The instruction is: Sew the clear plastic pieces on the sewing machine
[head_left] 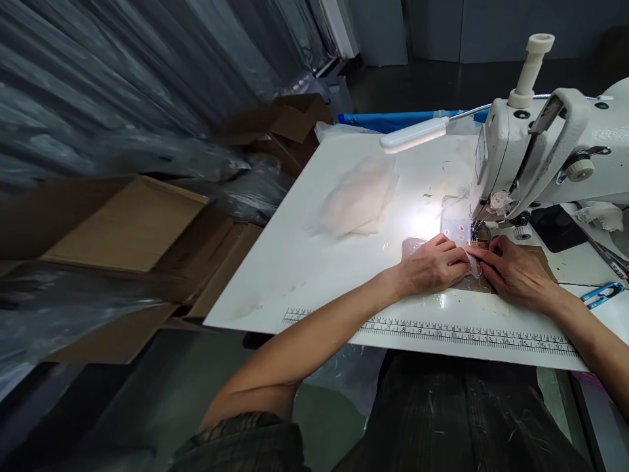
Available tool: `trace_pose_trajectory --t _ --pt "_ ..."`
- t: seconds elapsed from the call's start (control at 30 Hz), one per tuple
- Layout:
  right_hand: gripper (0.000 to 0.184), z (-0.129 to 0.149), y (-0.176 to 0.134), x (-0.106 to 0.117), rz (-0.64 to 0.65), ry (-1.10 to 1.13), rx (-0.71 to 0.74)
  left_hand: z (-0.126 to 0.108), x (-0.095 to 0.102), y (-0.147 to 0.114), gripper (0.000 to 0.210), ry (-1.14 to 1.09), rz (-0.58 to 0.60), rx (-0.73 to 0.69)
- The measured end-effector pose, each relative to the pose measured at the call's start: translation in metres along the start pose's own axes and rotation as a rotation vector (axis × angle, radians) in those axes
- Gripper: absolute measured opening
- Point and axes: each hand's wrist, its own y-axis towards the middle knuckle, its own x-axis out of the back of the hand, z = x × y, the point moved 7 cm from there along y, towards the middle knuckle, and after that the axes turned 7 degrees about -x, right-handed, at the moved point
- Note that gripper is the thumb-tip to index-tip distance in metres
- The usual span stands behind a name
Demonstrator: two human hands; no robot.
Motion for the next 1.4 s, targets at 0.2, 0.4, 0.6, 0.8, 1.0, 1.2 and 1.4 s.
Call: trace_pose_trajectory --t 0.2,0.4,0.6,0.8,1.0,1.2,1.4 --pt "0.044 -0.006 -0.005 0.006 -0.046 0.180 0.027 0.003 0.000 -0.002 0.023 -0.040 0.032 0.028" --pt "0.040 -0.007 -0.005 0.009 -0.049 0.188 0.065 0.001 0.004 -0.002 0.021 0.013 -0.071 0.035" --pt "0.040 -0.005 -0.004 0.008 -0.067 0.181 0.054 -0.002 0.004 -0.001 0.022 0.056 -0.089 0.011" --pt "0.039 -0.003 -0.007 0.018 0.025 0.292 0.073 -0.003 0.007 0.000 0.025 0.048 -0.118 -0.004" --pt "0.038 0.001 -0.009 0.017 0.063 0.236 0.115 0.001 -0.003 -0.001 0.026 -0.039 0.029 0.042" --pt "0.036 0.003 -0.011 0.012 -0.002 0.173 0.117 0.003 0.003 -0.001 0.021 -0.162 0.028 0.095" --pt "0.036 0.005 -0.012 0.014 -0.043 0.126 0.106 0.024 0.015 -0.006 0.032 -0.127 -0.187 0.293"
